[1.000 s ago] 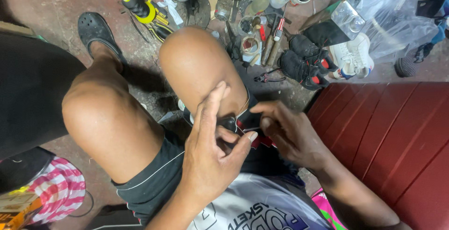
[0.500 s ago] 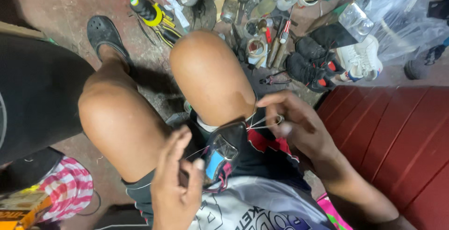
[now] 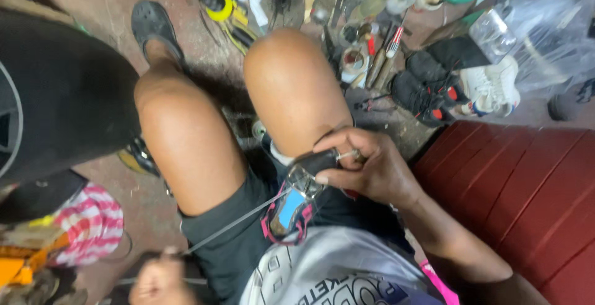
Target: The person sits on the floor and sews a black shoe using a needle and thread. They repeatedly push the needle through the shoe's upper material and pull the thread tight to secure the stitching.
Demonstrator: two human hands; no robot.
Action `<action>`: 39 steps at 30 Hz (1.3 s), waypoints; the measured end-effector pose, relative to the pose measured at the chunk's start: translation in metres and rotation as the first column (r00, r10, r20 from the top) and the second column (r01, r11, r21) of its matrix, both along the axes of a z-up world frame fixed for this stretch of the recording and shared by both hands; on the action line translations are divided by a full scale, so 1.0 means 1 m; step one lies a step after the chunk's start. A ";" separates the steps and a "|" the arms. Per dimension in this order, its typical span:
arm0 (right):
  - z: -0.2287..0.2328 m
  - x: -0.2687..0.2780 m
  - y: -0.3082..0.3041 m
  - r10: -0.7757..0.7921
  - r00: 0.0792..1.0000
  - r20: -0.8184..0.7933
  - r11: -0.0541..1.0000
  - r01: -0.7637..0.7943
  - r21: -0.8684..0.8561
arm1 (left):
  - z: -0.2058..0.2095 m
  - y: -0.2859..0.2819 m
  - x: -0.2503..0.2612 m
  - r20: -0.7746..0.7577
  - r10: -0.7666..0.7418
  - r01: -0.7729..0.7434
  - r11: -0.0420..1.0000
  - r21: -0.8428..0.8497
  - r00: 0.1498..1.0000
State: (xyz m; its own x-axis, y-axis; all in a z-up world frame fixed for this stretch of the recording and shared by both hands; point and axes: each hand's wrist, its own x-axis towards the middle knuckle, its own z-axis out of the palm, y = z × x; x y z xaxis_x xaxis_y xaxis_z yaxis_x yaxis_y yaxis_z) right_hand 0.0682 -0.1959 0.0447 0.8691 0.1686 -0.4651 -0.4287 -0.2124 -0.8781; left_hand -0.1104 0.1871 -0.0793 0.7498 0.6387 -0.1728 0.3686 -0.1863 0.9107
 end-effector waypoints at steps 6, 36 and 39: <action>-0.003 0.000 -0.004 0.093 0.991 0.098 0.995 -0.091 -0.028 | 0.037 -0.027 0.019 -0.263 -0.156 0.276 0.809 0.519 0.952; 0.027 0.004 -0.051 0.499 0.866 0.032 0.809 -0.452 -0.376 | 0.088 -0.179 0.105 0.009 -0.543 0.515 0.792 -0.328 0.840; 0.019 0.000 -0.040 0.358 0.916 0.178 0.921 -0.316 -0.226 | 0.088 -0.180 0.105 -0.070 -0.513 0.446 0.799 -0.403 0.855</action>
